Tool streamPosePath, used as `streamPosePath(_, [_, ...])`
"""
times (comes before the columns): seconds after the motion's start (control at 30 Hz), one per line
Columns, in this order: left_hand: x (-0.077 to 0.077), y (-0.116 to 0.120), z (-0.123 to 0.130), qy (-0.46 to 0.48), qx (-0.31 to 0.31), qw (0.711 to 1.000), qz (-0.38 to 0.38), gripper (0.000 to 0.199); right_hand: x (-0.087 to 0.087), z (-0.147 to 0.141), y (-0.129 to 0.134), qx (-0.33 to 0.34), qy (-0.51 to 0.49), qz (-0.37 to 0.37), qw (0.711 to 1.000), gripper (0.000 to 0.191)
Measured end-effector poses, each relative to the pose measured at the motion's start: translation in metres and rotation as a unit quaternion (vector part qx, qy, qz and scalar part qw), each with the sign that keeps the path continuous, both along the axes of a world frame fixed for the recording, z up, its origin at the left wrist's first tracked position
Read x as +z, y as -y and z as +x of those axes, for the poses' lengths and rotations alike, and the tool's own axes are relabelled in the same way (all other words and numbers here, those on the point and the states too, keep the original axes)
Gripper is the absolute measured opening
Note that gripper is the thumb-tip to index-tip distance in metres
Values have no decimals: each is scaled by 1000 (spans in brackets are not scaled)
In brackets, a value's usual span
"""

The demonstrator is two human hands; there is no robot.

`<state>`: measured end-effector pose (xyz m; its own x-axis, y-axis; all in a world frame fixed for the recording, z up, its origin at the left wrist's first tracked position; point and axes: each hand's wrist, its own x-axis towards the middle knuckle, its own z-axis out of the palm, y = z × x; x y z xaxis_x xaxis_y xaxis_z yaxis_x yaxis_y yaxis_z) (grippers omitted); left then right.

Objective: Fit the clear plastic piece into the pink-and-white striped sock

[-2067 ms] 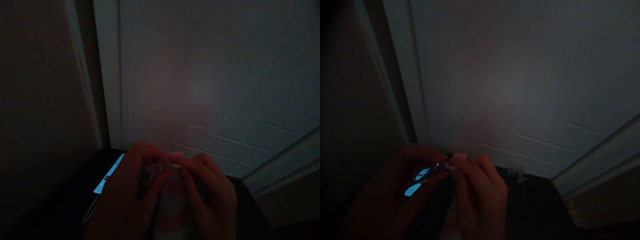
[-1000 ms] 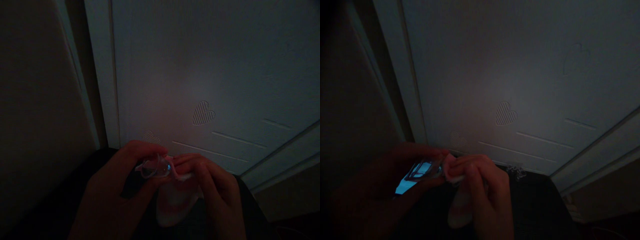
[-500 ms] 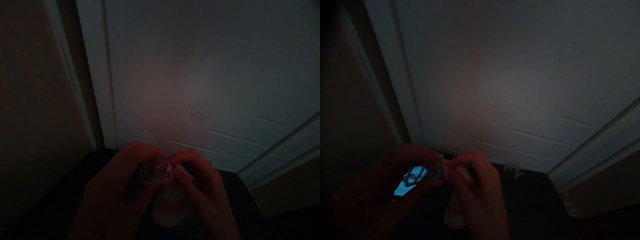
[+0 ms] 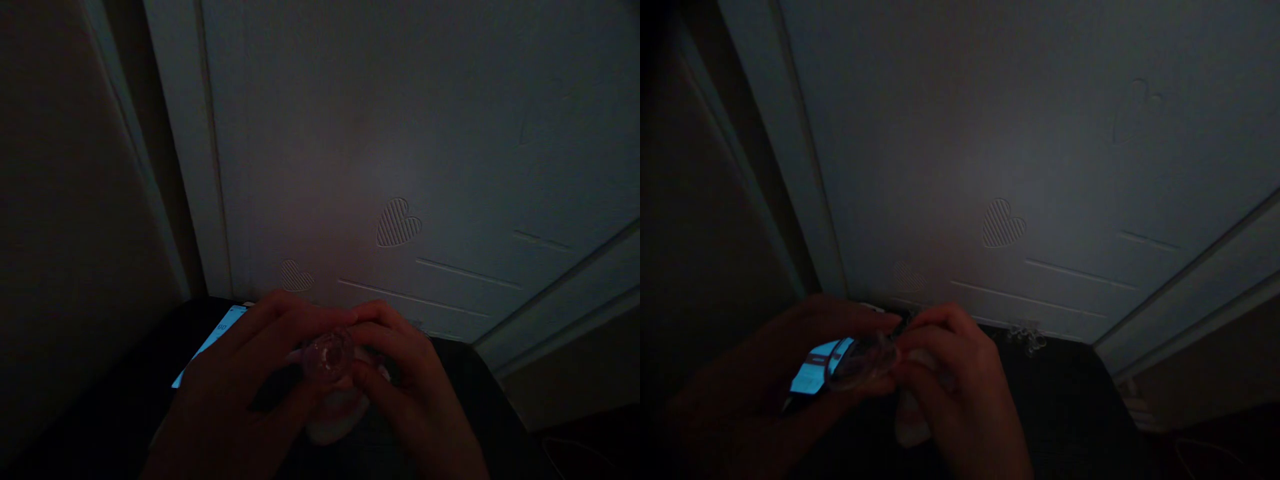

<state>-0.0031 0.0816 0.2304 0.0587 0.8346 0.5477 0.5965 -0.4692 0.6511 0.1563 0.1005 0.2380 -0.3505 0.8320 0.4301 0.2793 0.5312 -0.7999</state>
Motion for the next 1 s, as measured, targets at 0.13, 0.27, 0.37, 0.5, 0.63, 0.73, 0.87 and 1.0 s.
streamPosePath(0.13, [4, 2, 1, 69, -26, 996, -40, 35, -1, -2, 3, -4, -29, -17, 999, 13])
streamPosePath(0.27, [1, 1, -4, 232, -117, 957, -128, 44, -2, -1, 7, -14, -80, -46, 996, 9])
streamPosePath(0.37, [-3, -4, -8, 332, -184, 906, -186, 29, -2, 4, 6, -23, -110, -38, 993, 14])
streamPosePath(0.5, [-5, -12, -10, 369, -226, 867, -249, 20, 1, 10, 5, 18, -118, -47, 992, 16])
streamPosePath(0.63, [-5, -19, -8, 372, -326, 824, -277, 25, 5, 9, 5, 77, -118, -72, 987, 8])
streamPosePath(0.73, [-6, -22, -5, 378, -353, 806, -289, 32, 2, 6, 3, 90, -126, -72, 985, 6])
streamPosePath(0.87, [-7, -19, -2, 402, -368, 779, -311, 30, -4, 4, -1, 99, -133, -63, 984, 2])
streamPosePath(1.0, [-4, -16, 0, 420, -366, 769, -315, 29, -3, 3, 1, 99, -123, -84, 984, 5])
